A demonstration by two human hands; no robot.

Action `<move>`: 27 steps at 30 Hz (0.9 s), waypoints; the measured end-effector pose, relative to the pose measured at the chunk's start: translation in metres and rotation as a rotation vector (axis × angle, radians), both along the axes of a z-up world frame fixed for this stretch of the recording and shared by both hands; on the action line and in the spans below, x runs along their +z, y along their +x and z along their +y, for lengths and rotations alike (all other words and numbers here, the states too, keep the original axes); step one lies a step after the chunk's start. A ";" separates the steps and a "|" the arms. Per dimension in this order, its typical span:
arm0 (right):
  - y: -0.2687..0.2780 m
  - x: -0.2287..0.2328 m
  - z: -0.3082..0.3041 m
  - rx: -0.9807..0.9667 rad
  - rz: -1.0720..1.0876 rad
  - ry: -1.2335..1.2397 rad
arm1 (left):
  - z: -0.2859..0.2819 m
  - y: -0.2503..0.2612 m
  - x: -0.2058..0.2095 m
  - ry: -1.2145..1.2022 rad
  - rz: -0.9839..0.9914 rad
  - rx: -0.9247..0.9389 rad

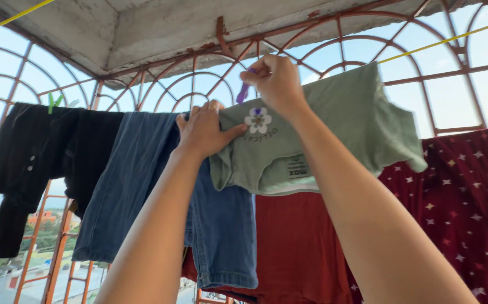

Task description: The person removes wet clothes from a top-loading washing machine and hangs them on a clothesline on a balcony. They handle various items including a green t-shirt, black shorts, a grey t-shirt, and floral-patterned shorts, spreading them out to dry.

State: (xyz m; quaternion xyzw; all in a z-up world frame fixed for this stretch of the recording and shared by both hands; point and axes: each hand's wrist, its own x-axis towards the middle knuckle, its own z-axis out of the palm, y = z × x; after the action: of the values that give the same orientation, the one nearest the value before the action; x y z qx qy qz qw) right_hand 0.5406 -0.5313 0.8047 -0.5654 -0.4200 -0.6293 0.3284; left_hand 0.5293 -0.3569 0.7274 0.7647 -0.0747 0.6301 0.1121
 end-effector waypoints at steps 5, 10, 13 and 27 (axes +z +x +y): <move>0.008 0.008 0.018 -0.036 -0.003 -0.150 | 0.007 0.002 -0.002 0.018 -0.047 -0.073; 0.016 0.016 0.032 -0.201 0.128 -0.242 | 0.010 0.002 -0.008 -0.003 -0.023 -0.105; 0.019 0.021 0.034 -0.262 0.144 -0.302 | 0.010 0.002 -0.010 0.005 -0.029 -0.112; 0.032 -0.007 0.045 -0.538 0.197 -0.335 | 0.011 -0.002 -0.014 0.029 0.073 -0.084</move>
State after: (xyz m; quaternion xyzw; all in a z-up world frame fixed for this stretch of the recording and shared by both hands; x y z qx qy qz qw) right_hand 0.5723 -0.4864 0.7975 -0.7604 -0.3195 -0.5579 0.0918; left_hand 0.5271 -0.3463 0.7129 0.7849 -0.1120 0.5954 0.1299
